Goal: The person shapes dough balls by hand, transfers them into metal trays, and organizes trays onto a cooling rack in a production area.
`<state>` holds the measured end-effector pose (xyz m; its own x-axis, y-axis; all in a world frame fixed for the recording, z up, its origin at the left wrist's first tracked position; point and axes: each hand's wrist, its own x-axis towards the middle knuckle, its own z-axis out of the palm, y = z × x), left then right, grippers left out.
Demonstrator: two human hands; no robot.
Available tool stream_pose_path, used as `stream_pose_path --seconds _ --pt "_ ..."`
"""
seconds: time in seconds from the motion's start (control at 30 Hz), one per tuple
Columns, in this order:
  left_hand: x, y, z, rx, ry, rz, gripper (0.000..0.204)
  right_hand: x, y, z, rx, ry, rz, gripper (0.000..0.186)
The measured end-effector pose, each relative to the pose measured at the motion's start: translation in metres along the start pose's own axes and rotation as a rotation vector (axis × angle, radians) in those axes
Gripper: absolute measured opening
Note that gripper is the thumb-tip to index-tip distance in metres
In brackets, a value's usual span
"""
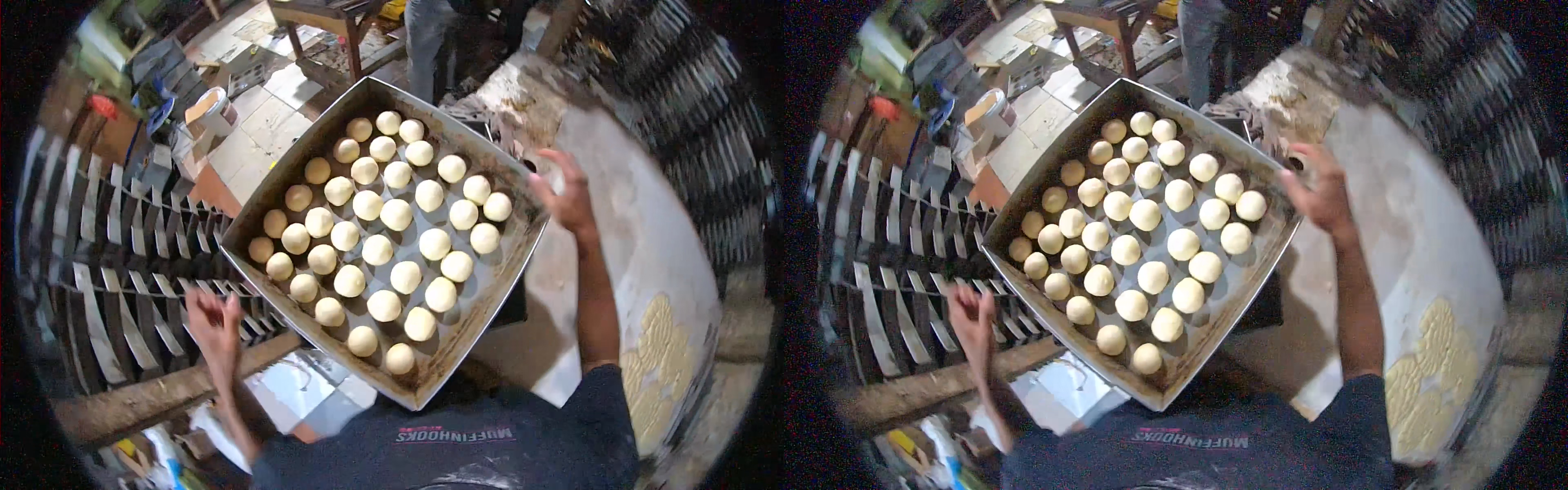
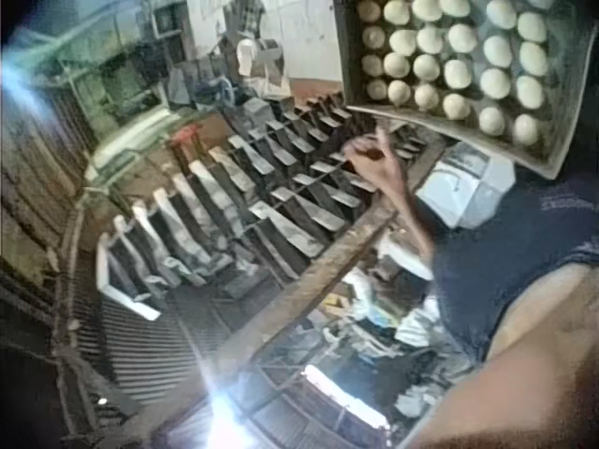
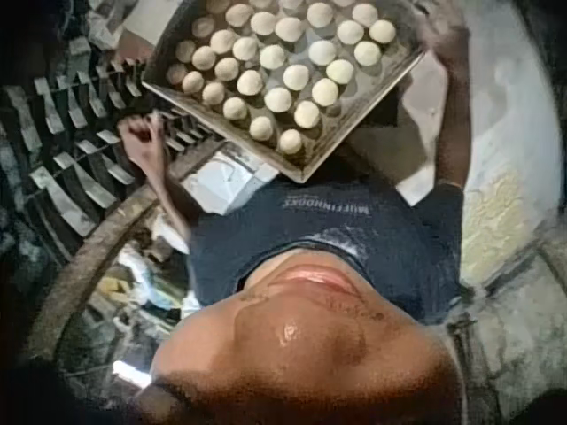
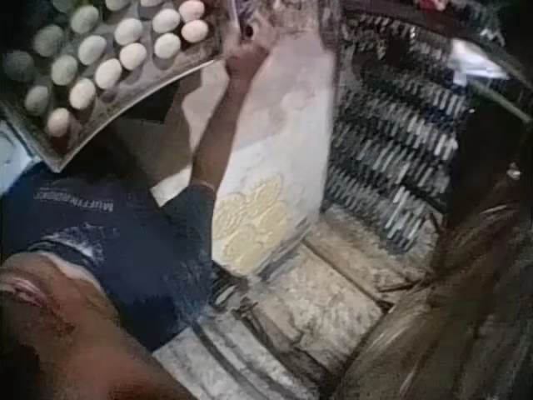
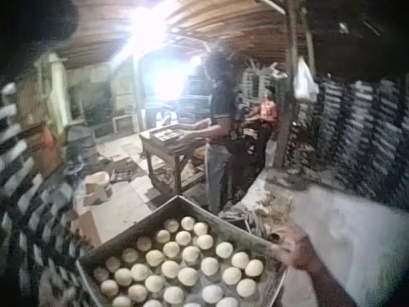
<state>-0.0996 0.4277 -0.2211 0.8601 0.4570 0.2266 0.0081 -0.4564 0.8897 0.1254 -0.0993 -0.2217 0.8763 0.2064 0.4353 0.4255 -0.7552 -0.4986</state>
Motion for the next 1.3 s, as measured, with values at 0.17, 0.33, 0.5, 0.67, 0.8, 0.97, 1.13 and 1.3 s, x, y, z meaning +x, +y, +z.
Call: stream_pose_path --seconds 0.17,0.33,0.5,0.67,0.8,0.97,1.13,1.3 --pt "-0.106 0.027 0.027 -0.086 -0.241 -0.42 0.066 -0.048 0.058 -0.03 0.571 -0.272 0.677 0.056" --pt "-0.174 0.034 0.115 -0.227 -0.344 -0.318 0.105 -0.061 0.083 0.04 1.019 -0.241 0.742 0.034" --pt "-0.2 0.005 0.115 -0.309 -0.057 -0.422 0.064 -0.102 0.045 0.029 0.983 -0.185 0.637 0.037" --pt "-0.229 -0.078 0.061 -0.402 0.2 -0.187 0.031 -0.176 0.033 -0.016 1.103 -0.375 0.56 0.065" --pt "-0.217 -0.091 0.005 -0.287 -0.137 -0.21 0.075 -0.246 0.083 -0.039 1.359 -0.497 0.519 0.073" --pt "-0.093 0.064 0.092 -0.117 -0.523 0.06 0.086 -0.3 0.059 -0.069 1.104 -0.198 0.844 0.077" --pt "0.034 0.165 0.197 -0.454 -0.765 0.317 0.101 -0.291 0.083 -0.069 1.462 0.613 0.797 0.034" --pt "0.093 0.245 0.256 -0.455 -0.567 0.558 0.09 -0.216 0.14 -0.113 1.504 0.999 0.596 0.017"
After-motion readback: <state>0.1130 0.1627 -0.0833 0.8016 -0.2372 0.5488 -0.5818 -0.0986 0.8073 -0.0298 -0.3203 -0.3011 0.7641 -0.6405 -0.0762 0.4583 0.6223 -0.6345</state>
